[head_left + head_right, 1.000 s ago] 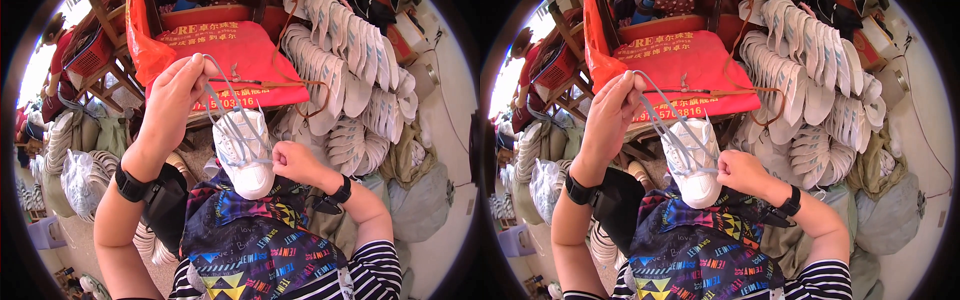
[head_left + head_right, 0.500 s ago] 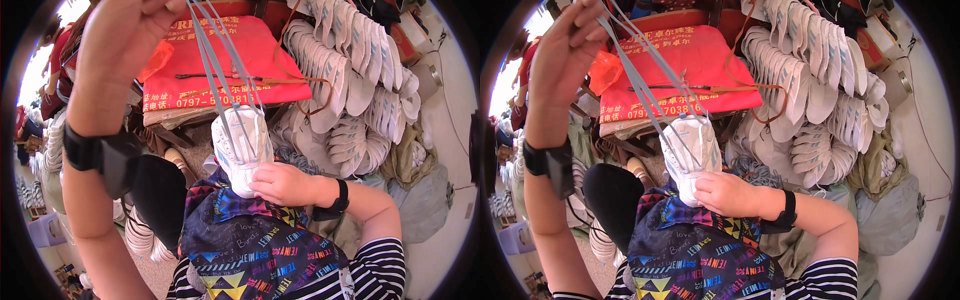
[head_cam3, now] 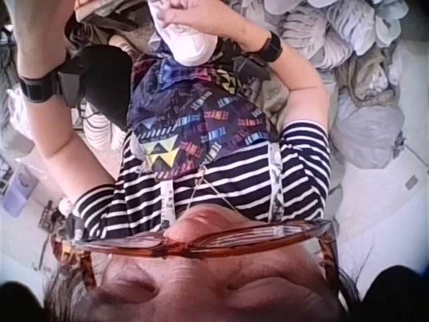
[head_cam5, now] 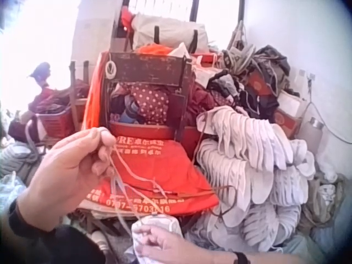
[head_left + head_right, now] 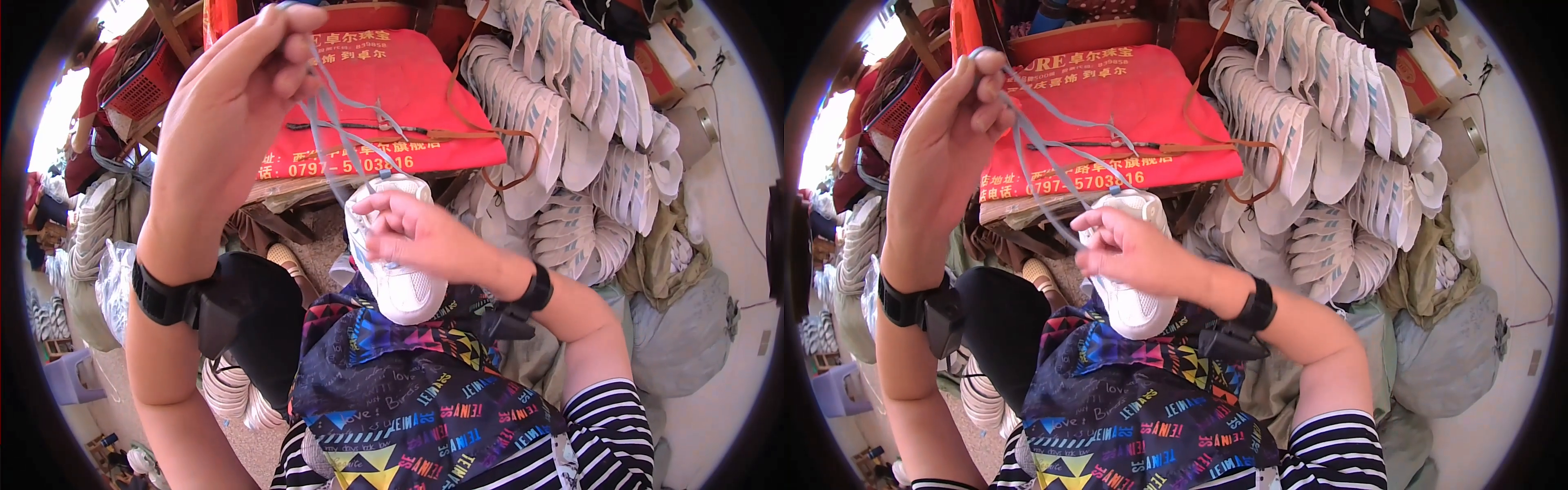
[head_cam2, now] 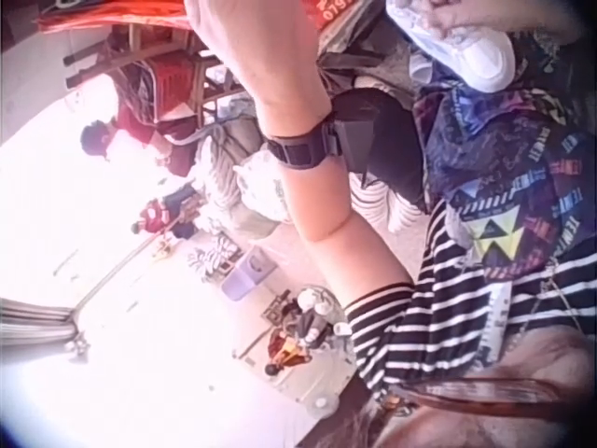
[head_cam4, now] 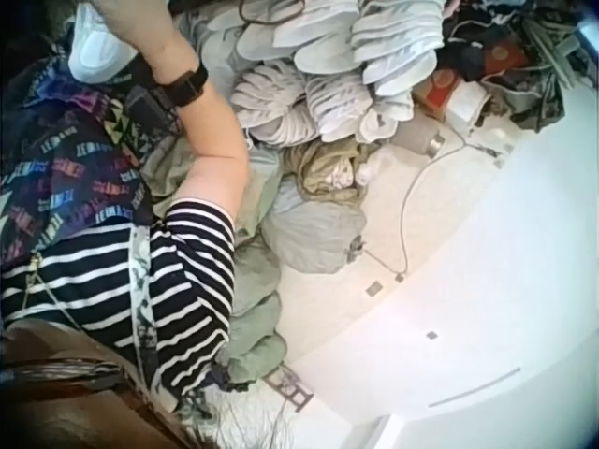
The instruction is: The person is lacing white athletic shoes and organizing them into stacks within a manufacturing environment.
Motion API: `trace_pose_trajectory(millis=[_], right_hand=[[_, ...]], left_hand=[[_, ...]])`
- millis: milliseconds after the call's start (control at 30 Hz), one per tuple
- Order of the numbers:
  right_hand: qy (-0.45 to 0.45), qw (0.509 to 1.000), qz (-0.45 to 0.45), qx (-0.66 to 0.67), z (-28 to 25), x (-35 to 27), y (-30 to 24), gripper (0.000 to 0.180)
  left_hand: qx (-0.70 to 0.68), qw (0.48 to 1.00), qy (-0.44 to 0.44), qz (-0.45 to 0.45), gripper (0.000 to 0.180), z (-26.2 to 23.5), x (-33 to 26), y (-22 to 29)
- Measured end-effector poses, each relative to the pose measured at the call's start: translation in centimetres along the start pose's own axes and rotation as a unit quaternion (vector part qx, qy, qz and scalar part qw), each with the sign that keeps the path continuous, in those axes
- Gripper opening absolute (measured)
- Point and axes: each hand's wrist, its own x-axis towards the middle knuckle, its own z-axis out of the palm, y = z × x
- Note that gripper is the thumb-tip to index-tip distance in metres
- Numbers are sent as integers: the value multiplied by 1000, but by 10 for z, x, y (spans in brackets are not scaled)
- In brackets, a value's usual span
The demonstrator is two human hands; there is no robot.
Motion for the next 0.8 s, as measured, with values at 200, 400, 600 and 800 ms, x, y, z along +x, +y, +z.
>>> trace_pose_trajectory(millis=[200, 400, 600, 800], right_hand=[[24, 979, 67, 189, -63, 14, -40, 21], [154, 945, 85, 275, -117, -11, -16, 18], [203, 918, 168, 297, -144, -36, 9, 17], [268, 875, 120, 385, -204, -59, 2, 24]], left_hand=[[-167, 970, 154, -86, 26, -120, -59, 2], [-221, 869, 420, -144, 11, -221, -143, -21], [-221, 809, 496, -225, 11, -283, -219, -31], [-229, 763, 557, -235, 8, -366, -268, -33]])
